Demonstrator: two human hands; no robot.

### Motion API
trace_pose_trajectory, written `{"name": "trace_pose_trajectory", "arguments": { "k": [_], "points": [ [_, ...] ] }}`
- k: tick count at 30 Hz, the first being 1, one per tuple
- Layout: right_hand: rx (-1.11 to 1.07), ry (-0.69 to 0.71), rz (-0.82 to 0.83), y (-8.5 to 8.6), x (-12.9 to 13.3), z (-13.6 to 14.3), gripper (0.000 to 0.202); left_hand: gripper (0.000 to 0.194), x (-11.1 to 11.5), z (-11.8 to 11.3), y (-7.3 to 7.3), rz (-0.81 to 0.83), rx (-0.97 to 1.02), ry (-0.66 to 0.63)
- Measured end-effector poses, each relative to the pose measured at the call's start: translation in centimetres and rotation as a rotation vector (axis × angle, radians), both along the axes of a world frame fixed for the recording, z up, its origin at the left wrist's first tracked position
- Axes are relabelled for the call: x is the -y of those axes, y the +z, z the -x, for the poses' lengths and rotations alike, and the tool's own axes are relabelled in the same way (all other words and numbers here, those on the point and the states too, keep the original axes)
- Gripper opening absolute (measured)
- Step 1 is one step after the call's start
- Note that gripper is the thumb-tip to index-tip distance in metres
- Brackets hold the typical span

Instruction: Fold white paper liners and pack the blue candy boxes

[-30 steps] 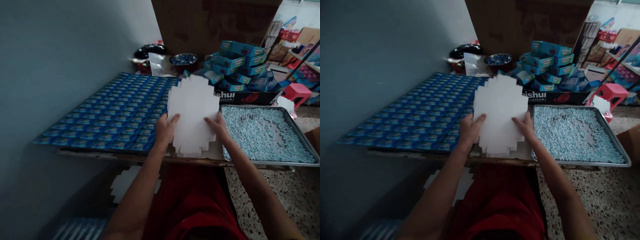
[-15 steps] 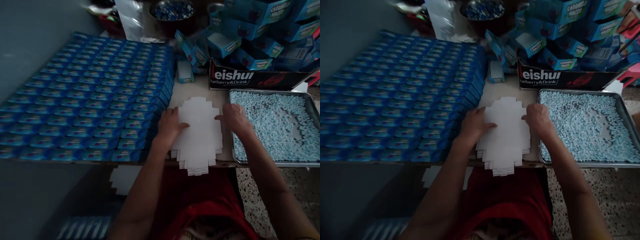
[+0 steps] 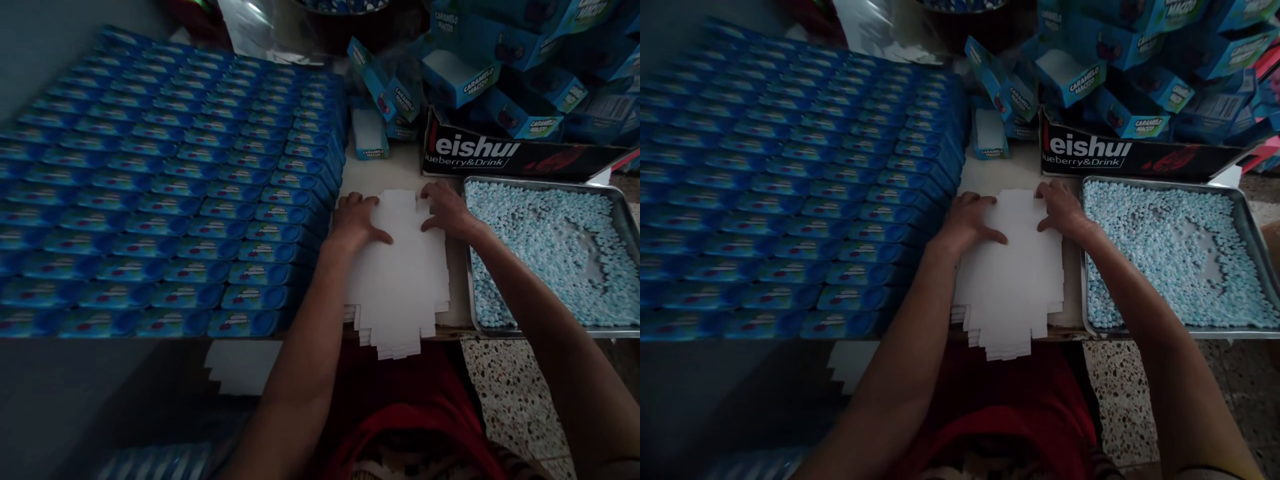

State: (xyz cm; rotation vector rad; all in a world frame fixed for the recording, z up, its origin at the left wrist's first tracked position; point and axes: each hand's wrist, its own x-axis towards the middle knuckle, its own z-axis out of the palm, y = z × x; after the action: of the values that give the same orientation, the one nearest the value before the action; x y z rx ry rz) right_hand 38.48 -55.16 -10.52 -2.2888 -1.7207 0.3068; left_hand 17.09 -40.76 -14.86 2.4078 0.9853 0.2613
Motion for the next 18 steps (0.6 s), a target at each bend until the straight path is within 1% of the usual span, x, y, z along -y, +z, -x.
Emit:
{"name": "trace_pose_trajectory", "arguments": {
  "k": [2,4,5,6,7,9,10,11,12,14,16,18],
  "points": [
    [-0.039,0.016,-0.060,1.0,0.5,0.7,0.031,0.116,0.4,-0.1,0.9,-0.001,0.023,0.059],
    [-0.156,0.041,-0.158,2.2,1.0,1.0,0.018,0.128,0.8,0.1,2.4,0.033,0.090,0.135],
    [-0.249,0.056,-0.227,2.8,1.3,0.9,0.014,0.129,1.1,0.4,3.2,0.076,0.142,0.168],
    [-0.365,0.069,-0.299,3.5,1.6,0.8,0.013,0.123,1.4,0.8,4.1,0.139,0.205,0.190],
    [-0.495,0.072,-0.366,4.0,2.0,0.6,0.015,0.110,1.8,1.4,5.0,0.221,0.279,0.197],
    [-0.761,0.033,-0.462,4.8,3.2,0.1,0.028,0.080,2.7,2.6,6.7,0.428,0.439,0.191],
    [-0.878,-0.014,-0.480,5.0,3.9,-0.1,0.036,0.069,3.2,3.2,7.3,0.528,0.518,0.192],
    [-0.985,-0.074,-0.466,5.1,4.8,-0.1,0.043,0.063,3.8,3.7,7.9,0.613,0.590,0.205],
    [-1.086,-0.132,-0.419,5.0,5.7,0.0,0.048,0.060,4.4,4.1,8.2,0.680,0.648,0.235],
    [-1.274,-0.222,-0.273,4.5,7.5,0.7,0.053,0.063,5.6,4.4,8.5,0.777,0.717,0.328],
    [-1.414,-0.294,-0.182,3.8,9.1,1.9,0.050,0.066,7.0,4.3,8.3,0.877,0.770,0.409],
    [-1.479,-0.390,-0.211,3.1,10.3,3.4,0.046,0.063,8.4,4.4,7.6,1.024,0.840,0.453]
  ]
}}
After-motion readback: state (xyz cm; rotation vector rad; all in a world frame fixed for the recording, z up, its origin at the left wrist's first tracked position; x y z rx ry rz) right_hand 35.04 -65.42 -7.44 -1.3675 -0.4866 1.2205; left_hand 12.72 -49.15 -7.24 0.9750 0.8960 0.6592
